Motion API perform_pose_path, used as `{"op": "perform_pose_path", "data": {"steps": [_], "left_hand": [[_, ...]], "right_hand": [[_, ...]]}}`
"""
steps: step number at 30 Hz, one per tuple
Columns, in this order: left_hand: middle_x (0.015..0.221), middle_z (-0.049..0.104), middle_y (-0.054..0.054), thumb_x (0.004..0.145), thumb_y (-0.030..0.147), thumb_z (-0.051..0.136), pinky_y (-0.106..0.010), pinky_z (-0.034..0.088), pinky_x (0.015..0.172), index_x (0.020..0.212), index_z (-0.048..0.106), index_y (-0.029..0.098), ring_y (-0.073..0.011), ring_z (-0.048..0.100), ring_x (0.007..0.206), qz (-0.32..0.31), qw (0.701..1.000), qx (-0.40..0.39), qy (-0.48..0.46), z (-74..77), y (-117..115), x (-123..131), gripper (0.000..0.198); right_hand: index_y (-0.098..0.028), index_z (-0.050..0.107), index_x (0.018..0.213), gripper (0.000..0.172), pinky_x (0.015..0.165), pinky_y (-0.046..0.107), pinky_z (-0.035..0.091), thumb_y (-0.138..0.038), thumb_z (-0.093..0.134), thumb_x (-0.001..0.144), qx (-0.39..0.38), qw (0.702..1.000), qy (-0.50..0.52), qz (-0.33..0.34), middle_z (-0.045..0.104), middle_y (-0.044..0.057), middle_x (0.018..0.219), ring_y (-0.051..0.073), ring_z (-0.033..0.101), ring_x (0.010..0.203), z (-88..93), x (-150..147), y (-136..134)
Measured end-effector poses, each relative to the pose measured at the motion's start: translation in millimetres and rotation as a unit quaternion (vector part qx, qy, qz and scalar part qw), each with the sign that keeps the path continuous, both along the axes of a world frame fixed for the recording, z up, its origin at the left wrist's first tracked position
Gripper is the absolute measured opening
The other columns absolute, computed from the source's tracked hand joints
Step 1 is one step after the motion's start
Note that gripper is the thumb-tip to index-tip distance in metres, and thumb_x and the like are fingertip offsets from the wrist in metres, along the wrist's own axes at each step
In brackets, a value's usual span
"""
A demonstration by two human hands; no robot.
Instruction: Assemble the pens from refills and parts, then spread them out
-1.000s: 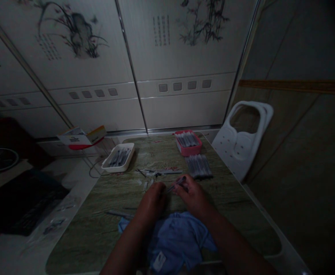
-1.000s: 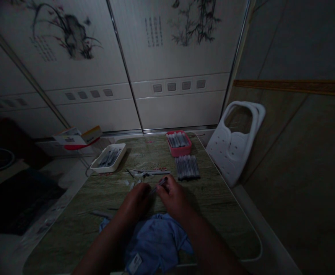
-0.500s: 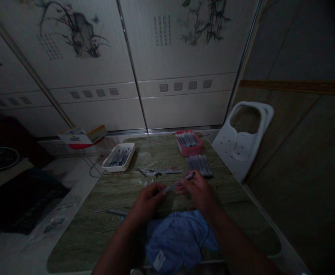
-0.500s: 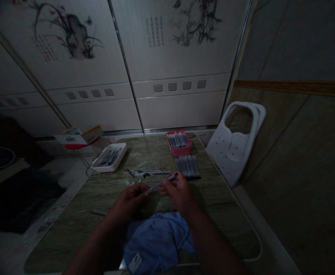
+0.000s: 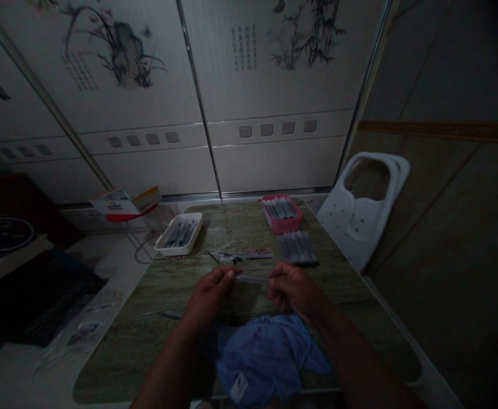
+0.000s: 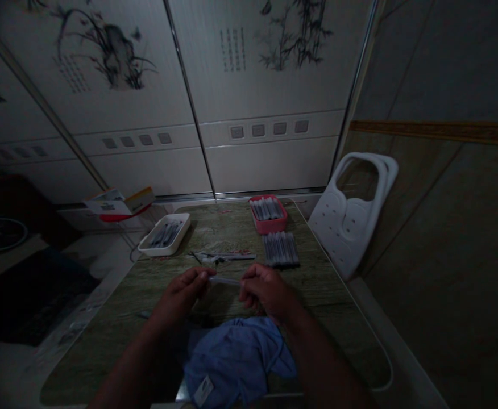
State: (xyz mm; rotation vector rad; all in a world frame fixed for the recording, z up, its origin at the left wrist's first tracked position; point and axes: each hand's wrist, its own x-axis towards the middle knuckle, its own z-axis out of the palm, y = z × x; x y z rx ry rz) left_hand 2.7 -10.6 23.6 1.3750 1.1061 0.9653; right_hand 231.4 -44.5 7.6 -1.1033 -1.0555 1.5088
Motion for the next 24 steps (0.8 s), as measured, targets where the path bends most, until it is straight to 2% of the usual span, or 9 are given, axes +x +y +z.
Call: {"op": "perform_pose_path", "data": {"steps": [6, 11, 16, 24], "left_hand": [[0.069, 0.058, 0.001, 0.093, 0.056, 0.057, -0.024, 0.038, 0.056, 0.109, 0.069, 0.017, -0.0121, 0.050, 0.059, 0.026, 0.999, 0.024, 0.016, 3.2, -5.1, 7.9, 0.044], [0.069, 0.059, 0.001, 0.092, 0.056, 0.058, -0.023, 0.040, 0.057, 0.108, 0.069, 0.018, -0.0118, 0.052, 0.059, 0.029, 0.999, 0.024, 0.000, -1.1, -6.9, 12.8, 0.043], [0.070, 0.061, 0.001, 0.088, 0.057, 0.063, -0.022, 0.039, 0.054, 0.106, 0.069, 0.018, -0.0110, 0.052, 0.056, 0.010, 0.999, -0.024, -0.032, -2.0, -8.7, 12.7, 0.043], [0.068, 0.061, 0.001, 0.087, 0.057, 0.064, -0.022, 0.038, 0.053, 0.103, 0.069, 0.018, -0.0109, 0.052, 0.055, 0.004, 0.998, -0.035, -0.053, -0.2, -11.3, 13.9, 0.043]], "right_hand": [[-0.021, 0.062, 0.090, 0.022, 0.043, 0.020, 0.028, -0.038, 0.069, 0.079, 0.029, 0.998, -0.047, 0.019, 0.049, -0.010, 0.053, 0.008, 0.040, 0.044, 4.7, -14.8, -3.3], [-0.019, 0.063, 0.082, 0.019, 0.053, 0.022, 0.033, -0.035, 0.071, 0.077, 0.082, 0.994, -0.076, -0.016, 0.055, -0.005, 0.065, 0.010, 0.045, 0.057, 10.3, -17.3, -5.9], [-0.020, 0.061, 0.082, 0.018, 0.049, 0.022, 0.029, -0.036, 0.070, 0.078, 0.069, 0.992, -0.102, 0.006, 0.048, -0.007, 0.059, 0.009, 0.040, 0.052, 12.9, -11.6, -9.6], [-0.021, 0.060, 0.082, 0.014, 0.048, 0.023, 0.028, -0.034, 0.066, 0.080, 0.094, 0.988, -0.120, -0.003, 0.047, -0.007, 0.059, 0.010, 0.038, 0.051, 10.6, -12.7, -11.7]]}}
